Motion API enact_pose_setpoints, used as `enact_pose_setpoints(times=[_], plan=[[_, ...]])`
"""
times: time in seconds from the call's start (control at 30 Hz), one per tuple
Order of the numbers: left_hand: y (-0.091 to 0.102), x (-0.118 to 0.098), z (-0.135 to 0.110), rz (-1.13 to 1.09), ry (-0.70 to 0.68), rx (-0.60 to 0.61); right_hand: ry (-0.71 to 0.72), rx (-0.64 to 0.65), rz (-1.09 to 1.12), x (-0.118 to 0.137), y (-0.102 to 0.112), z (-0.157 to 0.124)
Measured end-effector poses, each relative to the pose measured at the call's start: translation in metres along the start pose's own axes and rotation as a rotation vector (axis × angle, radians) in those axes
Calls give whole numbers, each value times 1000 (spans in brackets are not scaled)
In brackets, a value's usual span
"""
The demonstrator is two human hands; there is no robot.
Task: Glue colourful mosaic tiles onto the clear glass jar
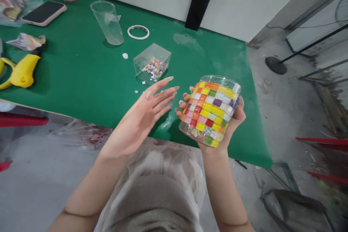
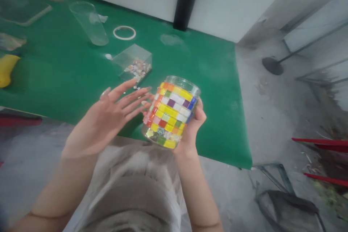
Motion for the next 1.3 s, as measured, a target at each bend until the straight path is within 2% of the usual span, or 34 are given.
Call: enact_pose_setpoints(times=[0.07,0.13,0.2,0.3,0.43,0.53,0.63,0.8,0.97,1.17,1.3], plan=[[22,-2,1,138,-90,-227,-42,12,93,-3,2,0],[50,-6,0,282,-191,-460,-11,-7,119,-3,7,3],[77,-7,2,411,-191,-609,59,-27,87,-3,13,7],[104,-11,9,789,-129,-715,99,-6,48,-7,18,17],[106,-12,23,1294,-37,-578,58,51,65,-12,20,36],[101,-17,33,1418,-109,-541,-3,102,59,-14,19,50],[99,-19,45,1395,-161,-507,-3,122,71,-13,19,60],[98,-19,61,1348,-151,-521,-50,167,79,-18,21,66],[96,-17,67,1364,-118,-534,-94,121,136,-28,33,65],[95,-24,57,1247,-148,-528,-83,76,186,-29,39,60],[72,-27,39,1176,-153,-427,-86,42,174,-28,40,59]])
Point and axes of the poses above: each hand's wrist, its own z-axis towards the middle knuckle, its own y-axis out of the back of the hand, x = y × z, the point moved 5 cm from there along z, towards the middle knuckle, and after that the axes turned 14 degrees about y, right-handed, at the moved point
